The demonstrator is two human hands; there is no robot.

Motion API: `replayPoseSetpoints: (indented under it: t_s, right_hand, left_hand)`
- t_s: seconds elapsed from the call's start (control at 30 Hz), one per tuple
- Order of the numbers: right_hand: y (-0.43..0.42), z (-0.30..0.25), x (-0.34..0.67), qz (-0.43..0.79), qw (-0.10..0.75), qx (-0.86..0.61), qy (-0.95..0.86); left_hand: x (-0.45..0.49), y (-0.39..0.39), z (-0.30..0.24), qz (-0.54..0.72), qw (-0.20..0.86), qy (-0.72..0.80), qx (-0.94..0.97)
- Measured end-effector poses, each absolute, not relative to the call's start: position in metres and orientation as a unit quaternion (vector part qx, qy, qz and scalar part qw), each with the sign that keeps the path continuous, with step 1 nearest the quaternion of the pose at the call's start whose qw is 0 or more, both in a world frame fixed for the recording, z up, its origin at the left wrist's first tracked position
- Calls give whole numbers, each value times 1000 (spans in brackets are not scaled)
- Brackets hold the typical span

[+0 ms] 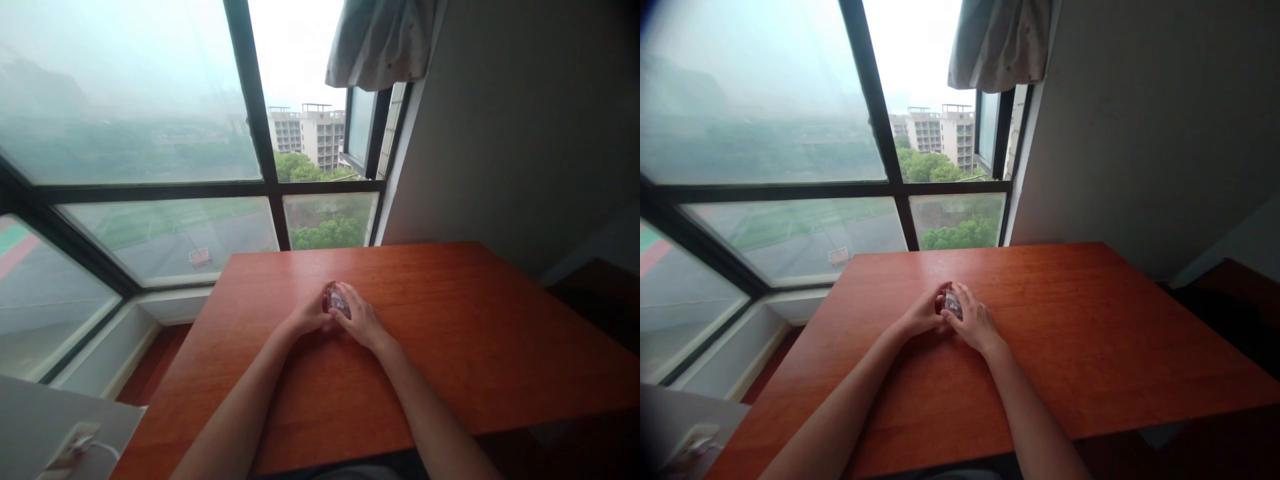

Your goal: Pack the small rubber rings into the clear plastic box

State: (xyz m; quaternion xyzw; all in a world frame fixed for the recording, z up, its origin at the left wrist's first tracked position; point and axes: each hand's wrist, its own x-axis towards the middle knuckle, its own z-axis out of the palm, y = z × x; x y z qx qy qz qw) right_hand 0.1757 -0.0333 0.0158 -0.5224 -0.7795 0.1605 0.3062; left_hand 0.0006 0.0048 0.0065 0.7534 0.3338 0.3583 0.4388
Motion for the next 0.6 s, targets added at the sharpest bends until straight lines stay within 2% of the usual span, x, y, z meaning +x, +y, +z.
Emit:
replayPoseSetpoints:
  t_s: [0.17, 0.6]
  right_hand:
    - [-33, 17, 176, 160, 320, -518, -777]
    - [-31, 16, 177, 163, 317, -526, -772]
  left_hand:
    - [4, 1, 13, 360, 378, 353, 776]
    - [0, 8, 1, 353, 439, 338, 754]
